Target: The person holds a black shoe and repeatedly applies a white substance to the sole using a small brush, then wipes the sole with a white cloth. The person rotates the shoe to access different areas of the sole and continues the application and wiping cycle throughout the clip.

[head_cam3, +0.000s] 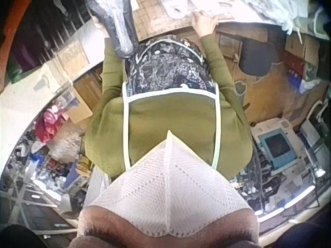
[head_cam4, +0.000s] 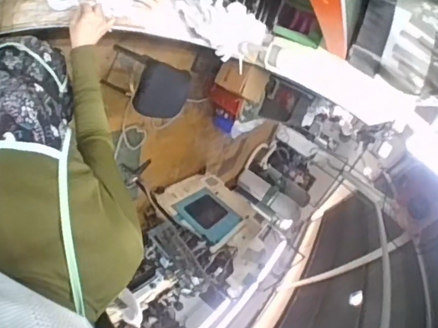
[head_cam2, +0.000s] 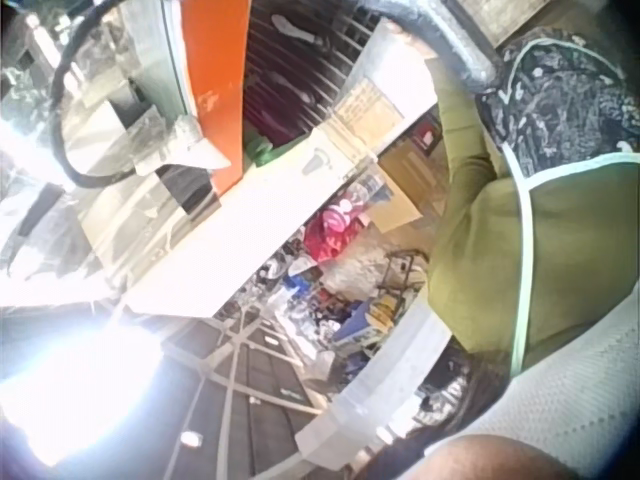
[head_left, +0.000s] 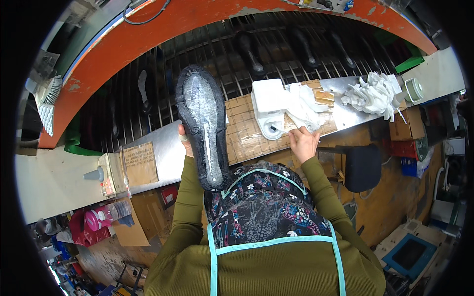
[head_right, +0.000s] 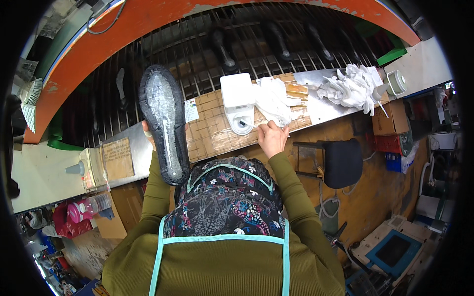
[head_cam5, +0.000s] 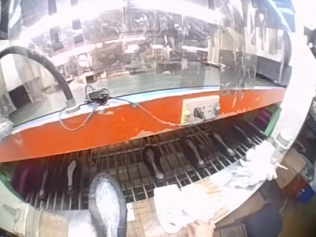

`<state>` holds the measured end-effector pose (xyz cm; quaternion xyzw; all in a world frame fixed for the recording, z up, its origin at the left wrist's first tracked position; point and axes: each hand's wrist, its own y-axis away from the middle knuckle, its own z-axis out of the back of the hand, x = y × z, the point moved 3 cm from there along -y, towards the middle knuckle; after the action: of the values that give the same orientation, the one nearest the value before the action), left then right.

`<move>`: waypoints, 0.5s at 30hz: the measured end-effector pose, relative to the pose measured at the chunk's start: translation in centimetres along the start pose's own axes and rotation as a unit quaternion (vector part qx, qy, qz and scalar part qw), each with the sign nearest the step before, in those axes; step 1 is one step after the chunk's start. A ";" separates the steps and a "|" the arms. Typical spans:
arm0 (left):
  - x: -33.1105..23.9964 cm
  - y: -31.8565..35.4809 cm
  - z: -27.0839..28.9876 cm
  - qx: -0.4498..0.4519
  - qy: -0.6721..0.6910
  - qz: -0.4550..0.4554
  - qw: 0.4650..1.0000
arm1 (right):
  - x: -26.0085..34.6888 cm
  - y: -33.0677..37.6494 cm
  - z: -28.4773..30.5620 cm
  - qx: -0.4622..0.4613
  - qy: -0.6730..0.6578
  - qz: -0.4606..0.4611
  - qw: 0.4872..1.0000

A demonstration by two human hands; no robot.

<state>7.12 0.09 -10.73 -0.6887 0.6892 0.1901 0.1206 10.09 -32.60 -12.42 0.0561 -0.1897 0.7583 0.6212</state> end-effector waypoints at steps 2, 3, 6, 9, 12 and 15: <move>0.1 0.2 0.0 -0.009 -0.022 0.000 1.000 | -1.0 0.4 -1.1 0.013 -0.065 -0.051 0.997; 0.1 0.3 0.1 -0.013 -0.034 0.001 0.999 | -1.7 0.6 -1.5 0.019 -0.097 -0.077 0.992; 0.4 0.3 0.6 -0.007 -0.052 0.019 0.998 | -4.0 0.3 -3.0 0.237 -0.386 -0.270 0.849; 0.6 0.4 -1.0 -0.007 -0.079 0.044 0.996 | -3.0 -0.9 -2.3 0.307 -0.597 -0.299 0.678; 0.7 -0.1 -2.7 0.016 -0.086 0.086 0.992 | 1.6 -4.4 3.2 0.220 -0.644 -0.155 0.716; 0.6 -0.3 -4.3 0.054 -0.083 0.104 0.990 | 8.4 -7.5 11.4 0.016 -0.550 0.069 0.832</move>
<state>7.84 -2.31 -7.19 -0.5879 0.7537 0.2205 0.1941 13.77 -27.76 2.41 0.4606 -0.4917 0.6459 0.3590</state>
